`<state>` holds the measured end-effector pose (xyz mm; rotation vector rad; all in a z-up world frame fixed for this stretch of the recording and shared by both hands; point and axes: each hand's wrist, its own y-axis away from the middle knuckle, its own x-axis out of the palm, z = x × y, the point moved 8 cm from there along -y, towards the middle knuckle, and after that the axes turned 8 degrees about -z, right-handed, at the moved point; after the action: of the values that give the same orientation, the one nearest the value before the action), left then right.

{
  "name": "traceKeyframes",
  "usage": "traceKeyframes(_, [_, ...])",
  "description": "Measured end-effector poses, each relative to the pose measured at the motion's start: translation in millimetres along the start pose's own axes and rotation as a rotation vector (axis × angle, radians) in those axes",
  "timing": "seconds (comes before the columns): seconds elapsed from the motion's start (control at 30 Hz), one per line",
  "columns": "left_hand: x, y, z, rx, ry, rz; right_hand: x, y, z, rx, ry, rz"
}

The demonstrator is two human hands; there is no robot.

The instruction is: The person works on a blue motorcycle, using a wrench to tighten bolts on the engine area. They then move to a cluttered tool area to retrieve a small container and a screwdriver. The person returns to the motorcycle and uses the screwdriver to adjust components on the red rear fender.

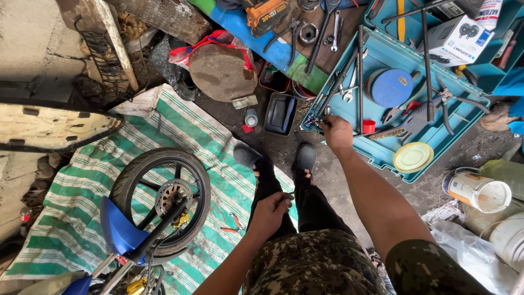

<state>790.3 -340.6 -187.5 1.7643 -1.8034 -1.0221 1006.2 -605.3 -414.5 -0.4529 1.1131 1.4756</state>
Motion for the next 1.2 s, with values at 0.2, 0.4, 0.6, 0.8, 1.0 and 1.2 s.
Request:
traceKeyframes(0.2, [7.5,-19.3,-8.0,0.024,0.037,0.006,-45.6,43.4,8.4,0.435,-1.037,0.093])
traceKeyframes(0.4, [26.3,-45.6,-41.5,0.078,0.224,-0.071,-93.9,92.9,34.5,0.424,-1.327,0.258])
traceKeyframes(0.6, [51.2,-59.9,-87.3,0.177,0.46,-0.118,-121.2,135.0,64.7,0.175,-1.39,0.339])
traceKeyframes(0.8, [56.4,-54.6,-98.8,0.154,0.659,-0.155,-150.8,155.4,110.7,-0.044,-1.382,0.307])
traceKeyframes(1.0, [37.4,-44.2,-94.1,0.235,0.551,-0.24,-164.4,173.6,123.3,-0.093,-1.307,0.337])
traceKeyframes(1.2, [13.2,-3.0,-143.2,0.454,0.258,-0.303,-154.5,172.7,111.7,-0.035,-1.26,0.363])
